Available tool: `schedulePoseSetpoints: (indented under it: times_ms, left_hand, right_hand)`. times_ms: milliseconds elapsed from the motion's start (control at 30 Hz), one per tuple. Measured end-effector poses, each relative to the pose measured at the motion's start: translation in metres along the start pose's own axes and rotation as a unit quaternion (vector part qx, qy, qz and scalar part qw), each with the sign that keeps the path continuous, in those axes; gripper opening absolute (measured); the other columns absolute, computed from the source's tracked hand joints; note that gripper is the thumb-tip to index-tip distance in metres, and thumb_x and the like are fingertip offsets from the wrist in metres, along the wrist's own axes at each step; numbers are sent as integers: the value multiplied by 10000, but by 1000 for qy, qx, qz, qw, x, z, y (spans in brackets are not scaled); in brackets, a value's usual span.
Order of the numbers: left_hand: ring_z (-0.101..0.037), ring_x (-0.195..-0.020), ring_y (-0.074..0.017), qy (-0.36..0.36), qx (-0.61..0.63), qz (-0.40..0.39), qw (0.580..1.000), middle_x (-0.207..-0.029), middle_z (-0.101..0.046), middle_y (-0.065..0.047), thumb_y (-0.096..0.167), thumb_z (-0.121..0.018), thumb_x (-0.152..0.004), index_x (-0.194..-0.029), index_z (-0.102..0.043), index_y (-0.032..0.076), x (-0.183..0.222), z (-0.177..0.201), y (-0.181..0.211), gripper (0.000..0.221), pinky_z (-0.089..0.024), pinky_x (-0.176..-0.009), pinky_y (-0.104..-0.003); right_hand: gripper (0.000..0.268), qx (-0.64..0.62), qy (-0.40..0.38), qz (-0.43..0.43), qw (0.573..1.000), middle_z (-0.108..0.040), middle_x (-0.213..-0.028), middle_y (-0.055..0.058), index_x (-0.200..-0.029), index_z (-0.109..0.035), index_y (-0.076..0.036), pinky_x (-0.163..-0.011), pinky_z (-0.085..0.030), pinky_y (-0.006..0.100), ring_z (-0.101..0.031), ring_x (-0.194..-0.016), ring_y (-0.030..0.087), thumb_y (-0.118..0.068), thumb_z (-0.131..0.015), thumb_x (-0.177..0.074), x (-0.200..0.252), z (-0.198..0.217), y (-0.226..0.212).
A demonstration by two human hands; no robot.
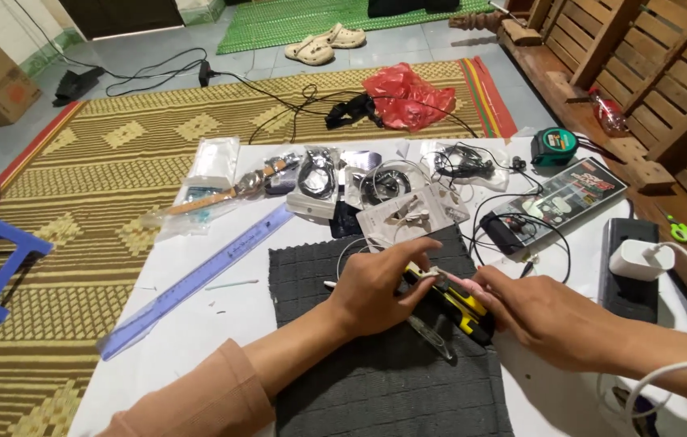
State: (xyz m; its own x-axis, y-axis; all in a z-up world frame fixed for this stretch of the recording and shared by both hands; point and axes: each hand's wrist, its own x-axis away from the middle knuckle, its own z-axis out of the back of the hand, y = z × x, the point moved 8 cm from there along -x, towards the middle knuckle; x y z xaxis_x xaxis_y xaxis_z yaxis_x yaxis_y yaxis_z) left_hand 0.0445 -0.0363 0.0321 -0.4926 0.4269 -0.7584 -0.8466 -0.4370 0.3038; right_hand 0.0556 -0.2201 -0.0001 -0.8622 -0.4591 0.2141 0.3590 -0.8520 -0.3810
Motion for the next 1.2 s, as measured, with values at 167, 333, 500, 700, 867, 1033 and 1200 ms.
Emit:
schedulePoseSetpoints:
  times_ms: [167, 333, 500, 700, 867, 1033, 1200]
  left_hand:
    - [-626, -558, -117, 0, 1, 13, 1000, -946, -758, -6, 53, -838, -828, -1305, -580, 86, -5, 4, 4, 543, -464, -477, -276]
    - [-647, -569, -119, 1, -2, 22, 1000, -941, -769, -24, 54, -838, -823, -1277, -594, 95, -5, 3, 1, 517, -472, -475, -269]
    - [-589, -509, -96, -14, -5, 33, 999, -929, -756, -11, 79, -840, -844, -1301, -581, 90, -7, 2, -4, 526, -437, -430, -248]
    - [-607, -520, -95, -8, -3, 49, 999, -919, -752, -12, 93, -847, -843, -1293, -579, 77, -4, -1, -9, 524, -475, -447, -238]
    - [-633, -544, -114, -19, -13, 38, 999, -939, -757, -24, 83, -841, -828, -1279, -590, 85, -6, 3, 2, 516, -456, -448, -264]
    - [-584, -506, -123, -32, 4, 65, 997, -921, -738, 4, 90, -820, -843, -1316, -560, 94, -8, 1, -1, 539, -450, -464, -285]
    - [-612, -508, -130, -43, 9, 64, 997, -915, -751, -7, 94, -831, -834, -1344, -534, 84, -10, 0, -2, 590, -462, -450, -285]
  right_hand:
    - [199, 4, 57, 64, 996, -819, -663, 20, -1017, -533, -222, -524, -534, 422, -750, -513, 274, -403, -448, -1021, 0, 3, -6]
    - [206, 26, 50, 53, 997, -804, -649, 15, -1024, -532, -237, -521, -530, 425, -732, -506, 278, -421, -441, -1021, -4, 0, -4]
    - [210, 24, 74, 56, 995, -797, -624, 32, -1021, -541, -219, -481, -521, 414, -733, -464, 270, -411, -456, -1015, -4, 3, -4]
    - [159, 8, 112, 82, 990, -769, -614, 45, -1026, -578, -219, -474, -530, 420, -723, -446, 272, -354, -499, -995, 0, 0, -1]
    - [147, 2, 109, 77, 991, -757, -583, 32, -1030, -595, -228, -478, -535, 403, -722, -440, 256, -339, -509, -987, 1, -2, 1]
    - [151, -24, 131, 99, 986, -744, -567, 24, -1051, -626, -215, -448, -512, 399, -690, -393, 244, -311, -536, -976, 1, -1, -2]
    - [168, -36, 199, 128, 971, -752, -542, -3, -1043, -682, -198, -398, -498, 347, -678, -362, 214, -286, -611, -919, 2, -3, 5]
